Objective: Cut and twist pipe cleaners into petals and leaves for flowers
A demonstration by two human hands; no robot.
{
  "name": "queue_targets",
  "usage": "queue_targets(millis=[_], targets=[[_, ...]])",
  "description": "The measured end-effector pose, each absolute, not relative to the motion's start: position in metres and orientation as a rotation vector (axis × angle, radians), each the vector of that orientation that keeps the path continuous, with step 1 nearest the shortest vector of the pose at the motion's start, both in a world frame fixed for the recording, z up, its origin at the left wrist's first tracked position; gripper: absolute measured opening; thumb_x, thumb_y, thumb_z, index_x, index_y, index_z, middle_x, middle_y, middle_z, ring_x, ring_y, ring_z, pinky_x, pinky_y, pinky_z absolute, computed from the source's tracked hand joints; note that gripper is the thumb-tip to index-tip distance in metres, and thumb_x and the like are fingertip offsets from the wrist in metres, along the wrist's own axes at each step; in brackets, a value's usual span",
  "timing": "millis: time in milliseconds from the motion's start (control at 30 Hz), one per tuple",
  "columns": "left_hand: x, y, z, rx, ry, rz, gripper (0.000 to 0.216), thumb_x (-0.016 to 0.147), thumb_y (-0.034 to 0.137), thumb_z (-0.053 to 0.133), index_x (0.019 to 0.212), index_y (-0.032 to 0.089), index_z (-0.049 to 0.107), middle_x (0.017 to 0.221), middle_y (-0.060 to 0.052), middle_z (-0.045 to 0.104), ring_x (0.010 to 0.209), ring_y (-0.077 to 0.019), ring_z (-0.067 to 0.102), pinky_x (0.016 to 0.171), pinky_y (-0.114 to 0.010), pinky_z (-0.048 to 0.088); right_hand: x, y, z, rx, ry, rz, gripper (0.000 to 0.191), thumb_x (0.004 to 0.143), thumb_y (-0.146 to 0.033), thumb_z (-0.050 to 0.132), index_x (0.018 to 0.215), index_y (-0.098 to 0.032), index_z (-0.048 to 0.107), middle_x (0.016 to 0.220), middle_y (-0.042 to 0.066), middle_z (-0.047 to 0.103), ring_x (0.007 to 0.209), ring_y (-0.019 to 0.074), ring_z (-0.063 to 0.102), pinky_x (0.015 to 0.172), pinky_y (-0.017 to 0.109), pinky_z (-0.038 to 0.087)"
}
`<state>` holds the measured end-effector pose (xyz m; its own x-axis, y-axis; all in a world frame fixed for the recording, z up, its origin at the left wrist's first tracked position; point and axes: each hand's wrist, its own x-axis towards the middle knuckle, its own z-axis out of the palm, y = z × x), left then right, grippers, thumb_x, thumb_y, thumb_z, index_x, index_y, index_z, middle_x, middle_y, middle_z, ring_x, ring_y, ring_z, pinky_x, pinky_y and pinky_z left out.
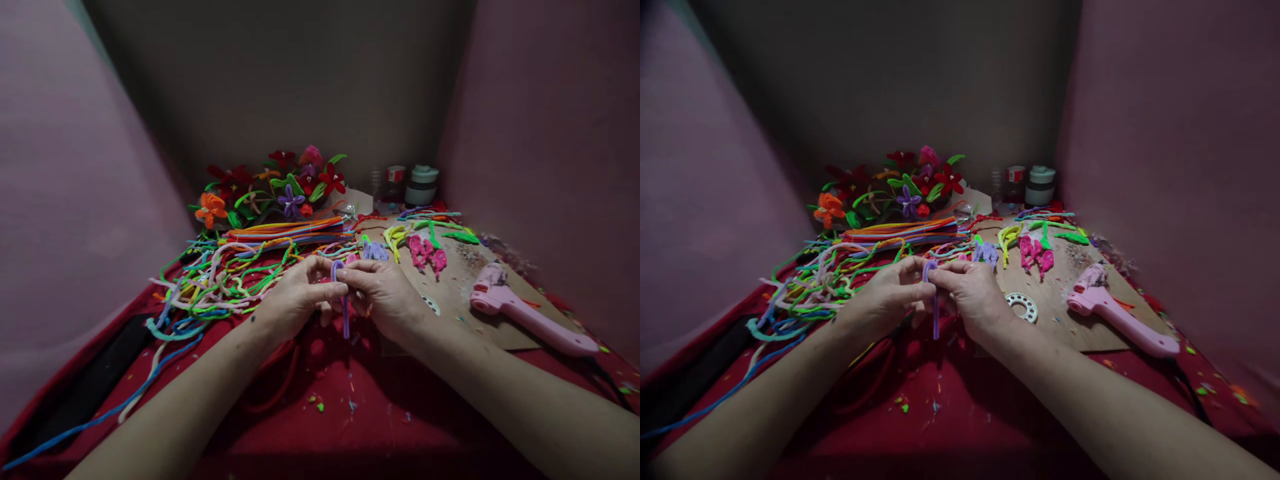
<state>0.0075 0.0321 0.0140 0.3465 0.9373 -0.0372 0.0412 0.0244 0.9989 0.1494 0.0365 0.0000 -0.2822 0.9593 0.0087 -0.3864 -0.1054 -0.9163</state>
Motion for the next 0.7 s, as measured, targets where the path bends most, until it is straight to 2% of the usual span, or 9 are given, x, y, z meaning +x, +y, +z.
queue_targets(millis=[133, 333, 467, 700], targets=[[0.0094, 0.0315, 0.0126, 1.32, 0.86, 0.866, 0.026, 0.073, 0.026, 0.063, 0.092, 0.015, 0.049, 0.074, -0.001, 0.059, 0.061, -0.0129, 0.06, 0.049, -0.023, 0.048, 0.1511, 0.0381, 0.0004, -0.823, -1.048, 1.598, 0.019, 0.064, -0.031, 0.067, 0.062, -0.014, 0.059, 0.038, -0.006, 0.044, 0.032, 0.0033, 0.031, 0.033, 0.019, 0.018], [0.0084, 0.0325, 0.0102, 1.349, 0.951, 0.899, 0.027, 0.068, 0.023, 0.067, 0.089, 0.015, 0.052, 0.065, 0.003, 0.056, 0.045, -0.0049, 0.047, 0.04, -0.016, 0.036, 0.1508, 0.0392, 0.0006, -0.812, -0.959, 1.616, 0.016, 0.06, -0.026, 0.069, 0.061, -0.014, 0.058, 0.041, -0.007, 0.044, 0.035, 0.0031, 0.032, 0.034, 0.018, 0.018], [0.0105, 0.0306, 0.0107, 1.316, 0.986, 0.928, 0.024, 0.066, 0.023, 0.068, 0.084, 0.015, 0.054, 0.064, 0.003, 0.056, 0.043, -0.0046, 0.046, 0.04, -0.017, 0.036, 0.1502, 0.0417, -0.0001, -0.768, -0.948, 1.603, 0.016, 0.06, -0.026, 0.068, 0.06, -0.014, 0.058, 0.041, -0.007, 0.042, 0.033, 0.0031, 0.029, 0.033, 0.019, 0.017], [0.0119, 0.0258, 0.0147, 1.24, 0.903, 0.879, 0.016, 0.074, 0.024, 0.06, 0.08, 0.015, 0.049, 0.053, 0.002, 0.059, 0.037, -0.0076, 0.048, 0.035, -0.016, 0.037, 0.151, 0.041, 0.0031, -0.696, -0.876, 1.716, 0.015, 0.061, -0.023, 0.067, 0.058, -0.013, 0.056, 0.045, -0.006, 0.047, 0.034, 0.0021, 0.031, 0.033, 0.018, 0.018]])
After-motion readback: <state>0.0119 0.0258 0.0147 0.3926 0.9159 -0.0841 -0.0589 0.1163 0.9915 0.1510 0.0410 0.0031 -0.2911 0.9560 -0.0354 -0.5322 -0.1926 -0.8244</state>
